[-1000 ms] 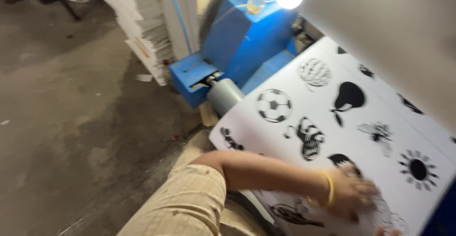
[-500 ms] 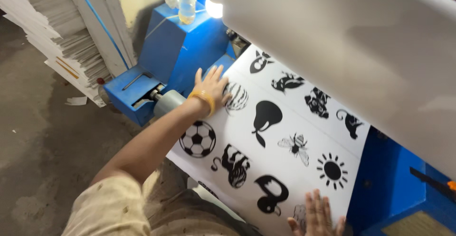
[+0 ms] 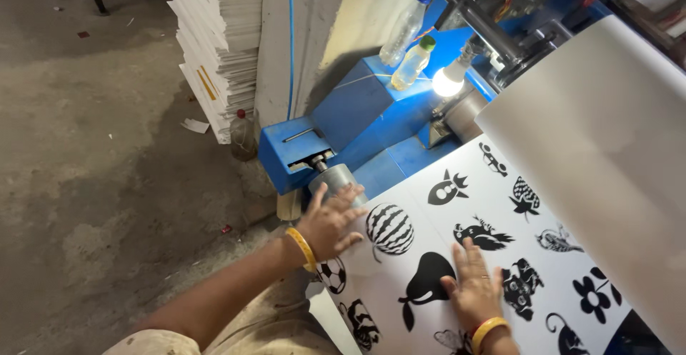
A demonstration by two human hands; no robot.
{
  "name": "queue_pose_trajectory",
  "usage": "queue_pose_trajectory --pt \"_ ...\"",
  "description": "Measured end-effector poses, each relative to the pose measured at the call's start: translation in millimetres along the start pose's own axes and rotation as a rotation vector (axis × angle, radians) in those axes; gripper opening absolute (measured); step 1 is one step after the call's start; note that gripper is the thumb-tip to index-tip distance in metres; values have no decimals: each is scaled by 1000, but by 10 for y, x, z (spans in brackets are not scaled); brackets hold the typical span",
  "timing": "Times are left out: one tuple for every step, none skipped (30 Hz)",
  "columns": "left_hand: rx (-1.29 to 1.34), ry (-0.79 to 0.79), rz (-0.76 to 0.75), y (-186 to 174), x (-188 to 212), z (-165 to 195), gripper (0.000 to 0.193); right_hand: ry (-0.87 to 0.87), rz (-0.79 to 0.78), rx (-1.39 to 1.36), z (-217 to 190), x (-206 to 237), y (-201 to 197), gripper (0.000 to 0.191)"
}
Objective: The person smooths a sheet of paper containing printed icons as it is fed into a laminating machine by hand.
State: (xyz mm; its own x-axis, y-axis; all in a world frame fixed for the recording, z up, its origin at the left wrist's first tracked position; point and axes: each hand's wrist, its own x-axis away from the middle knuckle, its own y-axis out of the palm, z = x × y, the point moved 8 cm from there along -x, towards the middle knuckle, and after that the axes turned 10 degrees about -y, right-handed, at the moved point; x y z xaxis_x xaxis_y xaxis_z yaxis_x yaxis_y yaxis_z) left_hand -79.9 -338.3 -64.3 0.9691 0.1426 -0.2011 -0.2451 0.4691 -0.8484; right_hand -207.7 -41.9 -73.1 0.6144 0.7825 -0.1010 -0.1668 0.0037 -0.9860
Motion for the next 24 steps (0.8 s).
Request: queue_pose_trajectory --pt "2 4 44 -73 10 -52 57 22 12 19 141 23 -43 80" --pt "29 -3 86 -134 21 -102 56 83 23 20 316 100 -75 77" --pt "51 -8 129 -196 38 -135 54 144 38 19 489 200 -132 74" --pt "73 -10 172 -243 52 -151 53 239 10 11 718 314 -173 75" --pt "76 3 181 -254 66 -132 52 337 -19 3 942 452 -225 76" --pt "81 17 186 -251 74 -95 51 406 23 51 1099 592 -319 74" --pt "89 33 186 -239 78 -39 49 479 61 99 1231 779 -404 72" --pt "97 41 174 -213 73 25 49 574 56 114 1374 954 -476 72" --pt "104 49 165 -186 59 98 48 641 39 107 1475 1085 -526 72" --pt "109 56 158 -161 43 175 47 704 26 93 1567 1239 -555 72" --pt "120 54 121 -113 17 253 48 753 13 94 1629 1380 -569 72" --pt "131 52 85 -66 -11 333 49 790 5 87 1640 1509 -590 72" --pt "141 49 49 -19 -39 417 49 815 6 81 1626 1558 -590 72" --pt "130 77 34 15 -63 521 50 831 7 73 1587 1586 -578 72" --pt "118 105 18 50 -82 627 51 837 13 66 1527 1605 -565 72" --pt "106 132 1 92 -101 735 52 842 24 59 1430 1648 -570 72" --pt "96 141 -28 147 -131 834 51 846 33 52 1363 1652 -549 73" --pt "83 151 -59 209 -164 940 50 847 45 42 1300 1660 -516 73" --pt "70 164 -95 284 -194 1059 49 847 59 31 1240 1696 -471 73" --pt "41 194 -139 378 -221 1207 53 843 73 17 1192 1765 -423 73" --pt "14 225 -184 481 -261 1372 57 840 87 4 1163 1849 -374 73" --pt "-13 255 -224 582 -309 1543 60 832 107 -11 1161 1928 -338 73" --pt "-36 305 -280 717 -307 1759 62 825 125 -27 1189 1995 -313 73" --pt "-59 355 -335 864 -272 1991 64 809 152 -58 1225 2061 -305 73"
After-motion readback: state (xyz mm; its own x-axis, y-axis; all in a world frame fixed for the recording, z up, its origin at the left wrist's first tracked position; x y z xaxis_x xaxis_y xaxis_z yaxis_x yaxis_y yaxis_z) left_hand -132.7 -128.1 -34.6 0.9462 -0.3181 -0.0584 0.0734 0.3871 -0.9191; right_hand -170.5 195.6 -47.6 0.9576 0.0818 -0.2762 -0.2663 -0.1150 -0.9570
